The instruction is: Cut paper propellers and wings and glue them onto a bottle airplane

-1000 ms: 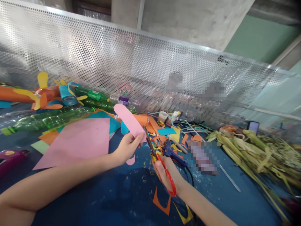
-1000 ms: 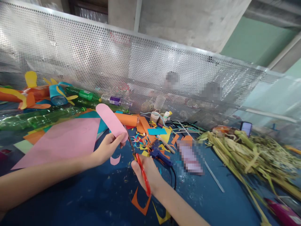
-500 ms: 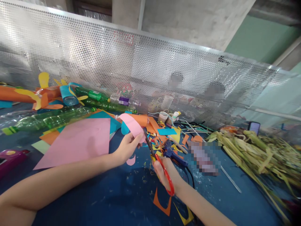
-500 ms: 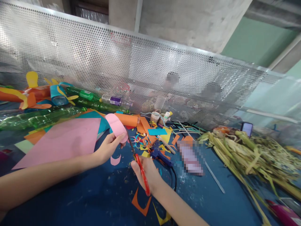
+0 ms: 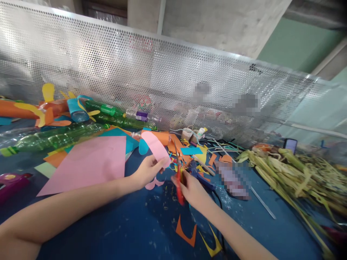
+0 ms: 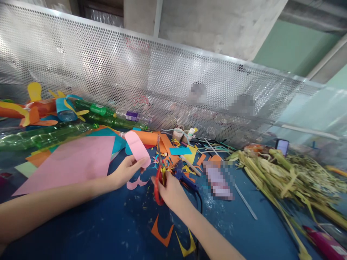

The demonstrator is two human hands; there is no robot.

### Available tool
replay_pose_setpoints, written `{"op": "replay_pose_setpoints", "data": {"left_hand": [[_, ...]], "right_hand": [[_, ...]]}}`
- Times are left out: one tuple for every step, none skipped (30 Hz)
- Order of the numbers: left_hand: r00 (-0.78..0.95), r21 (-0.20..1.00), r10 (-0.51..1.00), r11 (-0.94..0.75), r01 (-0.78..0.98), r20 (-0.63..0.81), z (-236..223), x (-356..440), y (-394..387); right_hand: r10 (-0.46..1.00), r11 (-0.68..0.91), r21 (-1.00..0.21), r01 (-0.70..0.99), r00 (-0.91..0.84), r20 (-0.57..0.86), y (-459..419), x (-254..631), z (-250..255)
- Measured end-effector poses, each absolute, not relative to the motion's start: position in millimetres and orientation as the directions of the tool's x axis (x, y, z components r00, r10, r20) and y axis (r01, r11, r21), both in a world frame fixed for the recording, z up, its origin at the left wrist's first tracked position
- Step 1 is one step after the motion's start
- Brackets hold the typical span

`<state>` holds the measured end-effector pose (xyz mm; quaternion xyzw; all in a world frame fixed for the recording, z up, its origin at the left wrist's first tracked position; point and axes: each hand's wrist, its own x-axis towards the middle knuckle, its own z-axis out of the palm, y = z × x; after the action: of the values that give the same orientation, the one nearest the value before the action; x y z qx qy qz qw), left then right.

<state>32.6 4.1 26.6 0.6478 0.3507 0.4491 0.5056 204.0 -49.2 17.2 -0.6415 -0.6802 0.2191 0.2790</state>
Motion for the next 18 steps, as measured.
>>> {"op": "replay_pose_setpoints", "data": {"left_hand": [[0.374,0.969,0.899,-0.247,0.010,0.226,26.2,32.9,3.7],[0.393,0.967,0.890,-0.255,0.010,0.231,25.4,33.2,3.6],[0.406,0.965,0.882,-0.261,0.000,0.238,24.5,33.5,3.9],[0.415,0.965,0.876,-0.263,-0.021,0.247,23.3,33.8,4.5],[0.423,0.964,0.869,-0.262,-0.049,0.258,21.9,34.0,5.2],[0.429,0.963,0.863,-0.257,-0.083,0.267,20.5,34.1,6.1],[0.435,0.961,0.857,-0.252,-0.116,0.277,18.9,34.0,6.9],[0.447,0.959,0.848,-0.244,-0.145,0.283,17.4,33.9,7.6],[0.469,0.959,0.837,-0.229,-0.167,0.281,15.9,33.7,8.0],[0.499,0.962,0.824,-0.204,-0.179,0.268,14.6,33.4,8.0],[0.535,0.969,0.810,-0.167,-0.182,0.240,13.4,33.1,7.7],[0.573,0.976,0.794,-0.123,-0.178,0.204,12.6,32.8,7.0],[0.608,0.983,0.776,-0.078,-0.168,0.165,12.1,32.4,6.0],[0.635,0.987,0.762,-0.042,-0.153,0.130,12.0,32.1,4.8],[0.653,0.991,0.750,-0.017,-0.136,0.103,12.3,31.8,3.5],[0.666,0.993,0.742,-0.005,-0.121,0.084,12.8,31.5,2.2],[0.677,0.994,0.732,0.001,-0.109,0.074,13.3,31.3,1.2],[0.692,0.994,0.719,0.004,-0.106,0.071,13.7,31.2,0.6]], "right_hand": [[0.994,0.093,-0.604,0.792,-0.042,0.098,-48.1,204.8,18.7],[0.995,0.094,-0.566,0.819,-0.057,0.082,-47.7,205.2,19.7],[0.996,0.082,-0.547,0.833,-0.058,0.061,-48.0,205.0,20.1],[0.998,0.069,-0.542,0.837,-0.055,0.043,-49.2,204.2,20.2],[0.998,0.068,-0.540,0.839,-0.055,0.040,-50.9,203.0,19.9],[0.997,0.079,-0.527,0.846,-0.058,0.056,-52.9,201.5,19.4],[0.994,0.098,-0.497,0.862,-0.064,0.086,-55.0,200.0,18.7],[0.990,0.124,-0.453,0.883,-0.076,0.123,-56.7,198.8,17.7],[0.982,0.152,-0.410,0.899,-0.089,0.168,-57.9,197.9,16.5],[0.969,0.183,-0.381,0.906,-0.101,0.225,-58.4,197.5,15.2],[0.950,0.221,-0.376,0.900,-0.111,0.292,-58.2,197.8,13.9],[0.927,0.266,-0.394,0.880,-0.122,0.355,-57.6,198.5,12.8],[0.902,0.318,-0.421,0.849,-0.135,0.410,-56.6,199.5,12.0],[0.880,0.370,-0.445,0.816,-0.155,0.448,-55.7,200.7,11.6],[0.865,0.413,-0.459,0.787,-0.182,0.467,-55.1,201.8,11.8],[0.854,0.447,-0.462,0.766,-0.212,0.474,-54.8,202.8,12.6],[0.845,0.474,-0.457,0.753,-0.242,0.478,-54.9,203.5,13.7],[0.834,0.496,-0.448,0.743,-0.266,0.483,-55.5,203.9,15.1]]}}
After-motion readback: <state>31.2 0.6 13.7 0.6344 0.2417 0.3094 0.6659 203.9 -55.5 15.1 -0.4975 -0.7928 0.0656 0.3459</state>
